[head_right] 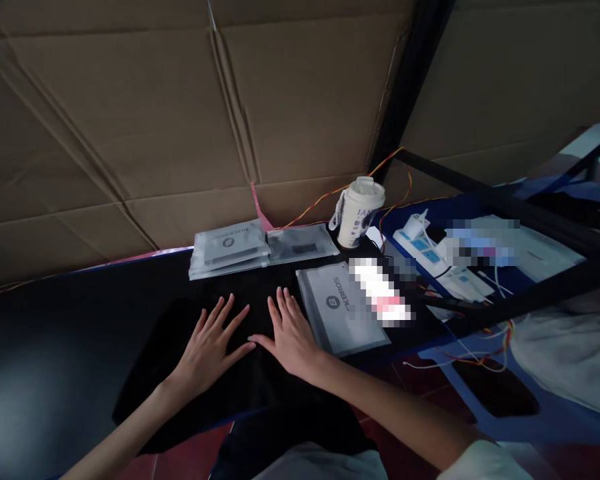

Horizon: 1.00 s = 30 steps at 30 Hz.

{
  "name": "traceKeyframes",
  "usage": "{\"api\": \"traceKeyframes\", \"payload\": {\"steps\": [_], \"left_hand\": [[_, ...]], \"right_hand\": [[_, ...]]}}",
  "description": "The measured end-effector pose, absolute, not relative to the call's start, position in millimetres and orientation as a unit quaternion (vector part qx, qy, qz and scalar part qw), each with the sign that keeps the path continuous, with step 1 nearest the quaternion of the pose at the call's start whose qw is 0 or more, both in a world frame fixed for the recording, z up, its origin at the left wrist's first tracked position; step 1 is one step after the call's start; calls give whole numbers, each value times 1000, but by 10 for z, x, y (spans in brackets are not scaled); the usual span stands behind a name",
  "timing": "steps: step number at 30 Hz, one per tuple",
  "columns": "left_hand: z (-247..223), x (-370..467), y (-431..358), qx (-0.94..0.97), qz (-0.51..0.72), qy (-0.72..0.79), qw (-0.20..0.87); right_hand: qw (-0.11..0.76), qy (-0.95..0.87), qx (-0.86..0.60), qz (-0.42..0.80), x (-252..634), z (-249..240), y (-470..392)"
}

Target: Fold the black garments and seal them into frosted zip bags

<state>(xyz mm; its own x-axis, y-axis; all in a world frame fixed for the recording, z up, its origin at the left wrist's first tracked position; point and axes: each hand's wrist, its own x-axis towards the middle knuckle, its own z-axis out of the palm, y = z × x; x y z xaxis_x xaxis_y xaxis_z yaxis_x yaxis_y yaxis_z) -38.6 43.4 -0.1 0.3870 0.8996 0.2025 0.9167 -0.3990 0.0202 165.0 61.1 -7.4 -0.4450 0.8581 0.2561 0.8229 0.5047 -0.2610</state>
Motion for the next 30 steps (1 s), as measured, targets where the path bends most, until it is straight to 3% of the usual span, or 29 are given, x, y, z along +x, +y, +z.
{"api": "traceKeyframes", "payload": {"steps": [30], "left_hand": [[124, -384, 343, -835, -93, -538, 68]], "right_hand": [[182, -869, -458, 41, 1706, -5, 706]]}}
